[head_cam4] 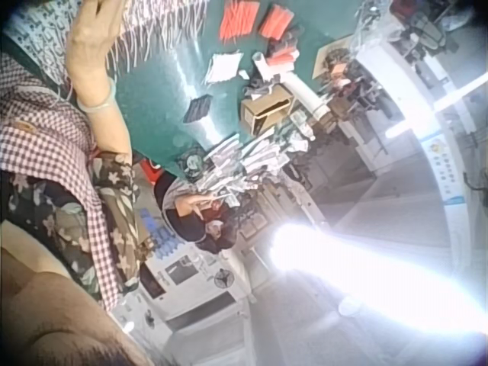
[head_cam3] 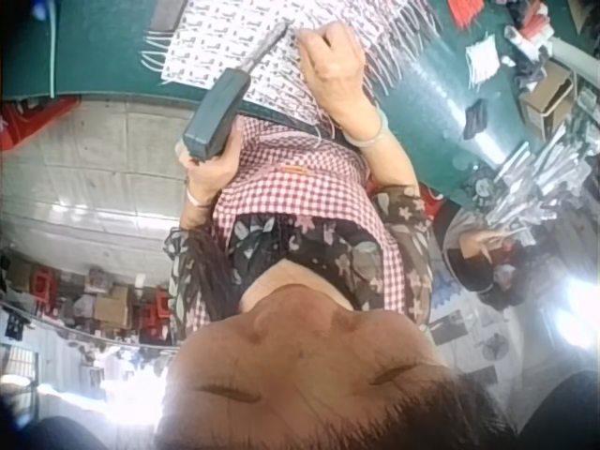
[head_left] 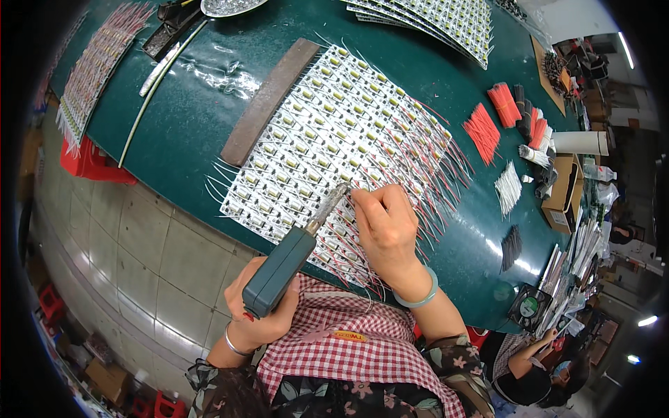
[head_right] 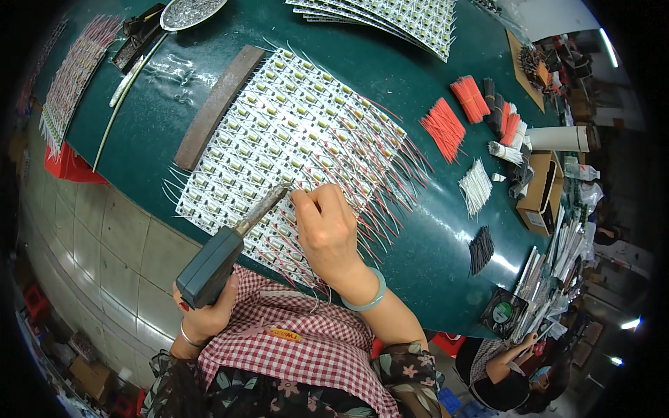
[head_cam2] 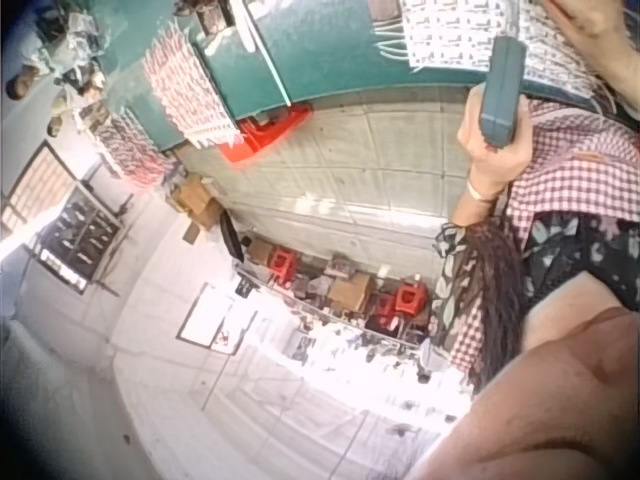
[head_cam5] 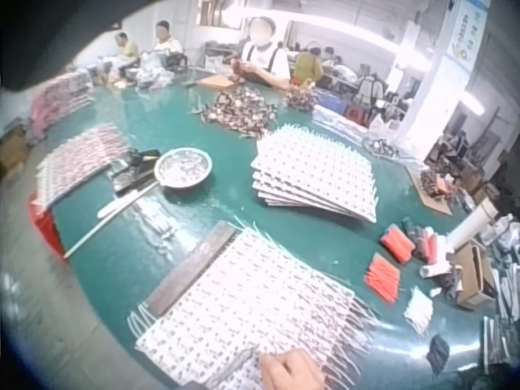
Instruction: The person solders wires onto a circuit board panel using a soldering tool. The person then aligns and presses rows of components across the panel with a thin guide strip and by hand.
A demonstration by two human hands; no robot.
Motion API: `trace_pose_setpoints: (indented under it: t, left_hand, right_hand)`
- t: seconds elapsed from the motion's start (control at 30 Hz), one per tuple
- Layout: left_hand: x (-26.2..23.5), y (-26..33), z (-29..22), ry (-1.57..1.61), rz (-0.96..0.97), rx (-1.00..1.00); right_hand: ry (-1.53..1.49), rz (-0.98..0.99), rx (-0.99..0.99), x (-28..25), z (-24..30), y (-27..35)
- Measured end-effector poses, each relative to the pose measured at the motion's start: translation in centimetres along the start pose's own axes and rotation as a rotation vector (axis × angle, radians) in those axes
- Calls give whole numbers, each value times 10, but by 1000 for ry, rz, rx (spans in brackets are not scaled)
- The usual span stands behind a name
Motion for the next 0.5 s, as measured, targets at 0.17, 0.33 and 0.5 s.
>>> trace_pose_setpoints:
  t: [0.17, 0.33, 0.5]
  left_hand:
    - [1, -4, -6, -22, 11, 20]
    - [1, -5, -9, -54, 1, 62]
    - [0, -2, -4, -27, -9, 17]
  right_hand:
    - [4, 8, -15, 1, 0, 0]
    - [14, 23, -19, 1, 0, -1]
    - [20, 32, -24, 2, 0, 0]
Point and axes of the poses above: each hand's wrist, its own y-axis away from the middle knuckle, its own x-axis out of the palm, z = x × y, the point moved 6 cm from there along -y, towards the middle knuckle, and after that the axes turned 9 degrees about -x, right-handed, at the moved point
